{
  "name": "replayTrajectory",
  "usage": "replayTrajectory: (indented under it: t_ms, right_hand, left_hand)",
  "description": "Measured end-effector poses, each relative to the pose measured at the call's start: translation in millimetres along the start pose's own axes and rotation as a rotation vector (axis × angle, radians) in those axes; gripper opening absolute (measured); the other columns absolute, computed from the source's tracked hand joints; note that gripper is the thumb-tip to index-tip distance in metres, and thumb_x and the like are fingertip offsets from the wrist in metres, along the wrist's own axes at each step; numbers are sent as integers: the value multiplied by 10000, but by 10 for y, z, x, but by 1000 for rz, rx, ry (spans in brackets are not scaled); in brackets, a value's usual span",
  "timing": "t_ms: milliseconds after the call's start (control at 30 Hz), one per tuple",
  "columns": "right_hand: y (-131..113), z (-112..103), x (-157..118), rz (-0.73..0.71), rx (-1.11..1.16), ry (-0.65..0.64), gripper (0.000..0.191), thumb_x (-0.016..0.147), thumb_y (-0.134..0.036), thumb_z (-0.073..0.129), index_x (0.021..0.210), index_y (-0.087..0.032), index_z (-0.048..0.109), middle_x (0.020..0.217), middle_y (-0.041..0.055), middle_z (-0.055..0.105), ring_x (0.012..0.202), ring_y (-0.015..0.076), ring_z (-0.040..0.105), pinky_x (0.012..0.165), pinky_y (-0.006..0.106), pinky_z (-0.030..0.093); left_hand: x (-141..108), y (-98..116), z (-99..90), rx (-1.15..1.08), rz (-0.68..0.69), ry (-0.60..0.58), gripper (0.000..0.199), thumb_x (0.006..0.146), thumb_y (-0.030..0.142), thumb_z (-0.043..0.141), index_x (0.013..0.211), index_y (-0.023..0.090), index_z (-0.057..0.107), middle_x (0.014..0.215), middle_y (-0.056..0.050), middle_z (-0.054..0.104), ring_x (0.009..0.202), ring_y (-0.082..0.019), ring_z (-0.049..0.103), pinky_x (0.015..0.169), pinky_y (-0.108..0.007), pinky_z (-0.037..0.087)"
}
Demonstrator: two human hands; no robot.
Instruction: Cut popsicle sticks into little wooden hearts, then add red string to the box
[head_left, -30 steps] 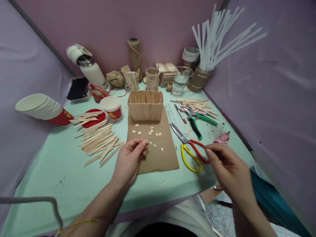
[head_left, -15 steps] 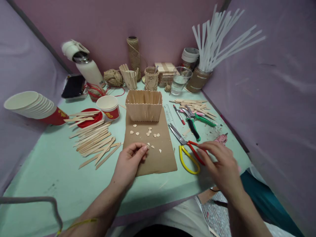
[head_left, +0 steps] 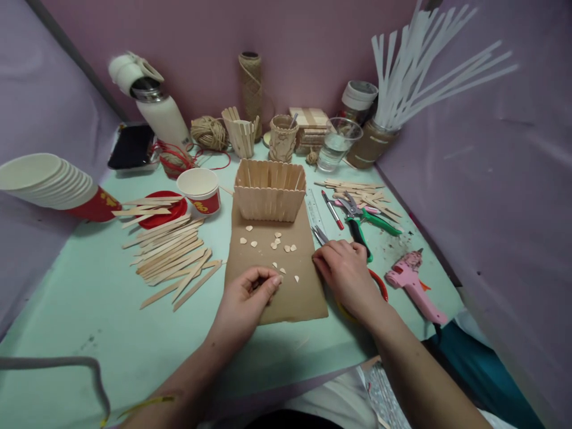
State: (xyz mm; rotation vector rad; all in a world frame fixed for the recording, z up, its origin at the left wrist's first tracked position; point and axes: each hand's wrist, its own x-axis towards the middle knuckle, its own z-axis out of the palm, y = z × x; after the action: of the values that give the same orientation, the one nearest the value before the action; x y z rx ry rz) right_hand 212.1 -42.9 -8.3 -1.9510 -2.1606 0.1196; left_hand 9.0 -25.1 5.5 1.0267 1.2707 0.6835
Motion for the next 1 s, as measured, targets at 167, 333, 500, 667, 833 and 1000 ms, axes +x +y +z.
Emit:
replayTrajectory:
  t_ms: [167, 333, 500, 667, 833, 1000]
  right_hand:
    - [-7, 0, -48, 71, 156, 23, 194, 958, -219, 409, 823, -187, 544, 844, 59, 609, 817, 218, 527, 790, 385, 331]
    - [-85, -77, -144, 270, 774, 84, 87, 898, -253, 495, 831, -209, 530, 791, 6, 582, 719, 157, 535, 673, 283, 407]
    - [-338, -54, -120, 435, 1296, 57, 155, 784, -314, 662, 819, -207, 555, 747, -12, 606, 687, 135, 573, 637, 250, 449]
    - [-563, 51, -91, 502, 1475, 106, 236, 726, -304, 726, 876, -210, 570, 749, -17, 663, 674, 120, 602, 673, 248, 478]
    - [-645, 101, -104, 524, 1484, 117, 246, 714, -322, 746, 856, -203, 584, 722, -13, 682, 651, 121, 620, 655, 249, 494]
    - [-677, 100, -120, 570, 1515, 111, 271, 691, -333, 771, 841, -198, 590, 705, -16, 697, 640, 118, 634, 663, 248, 510]
  left_hand:
    - [16, -12, -29, 3, 18, 18, 269, 686, 415, 709, 746, 156, 663, 630, -8, 598, 585, -121, 503, 589, -240, 426]
    - [29, -29, -22, -27, 4, -27, 276, 703, 414, 701, 753, 147, 650, 623, 10, 579, 581, -103, 496, 602, -227, 422]
    - [30, -51, -9, -54, -15, -58, 277, 710, 404, 704, 759, 136, 655, 637, 8, 583, 579, -92, 486, 596, -218, 408]
    - [7, -68, 1, -67, 3, -76, 250, 716, 383, 699, 758, 140, 663, 642, 9, 589, 566, -88, 476, 575, -217, 397]
    - [-9, -49, 24, -60, 10, -69, 244, 711, 381, 689, 740, 141, 659, 625, 12, 581, 552, -91, 466, 554, -223, 387]
    - [-11, -71, 21, 17, 41, -38, 257, 736, 398, 657, 766, 143, 665, 594, 21, 560, 547, -102, 462, 556, -235, 374]
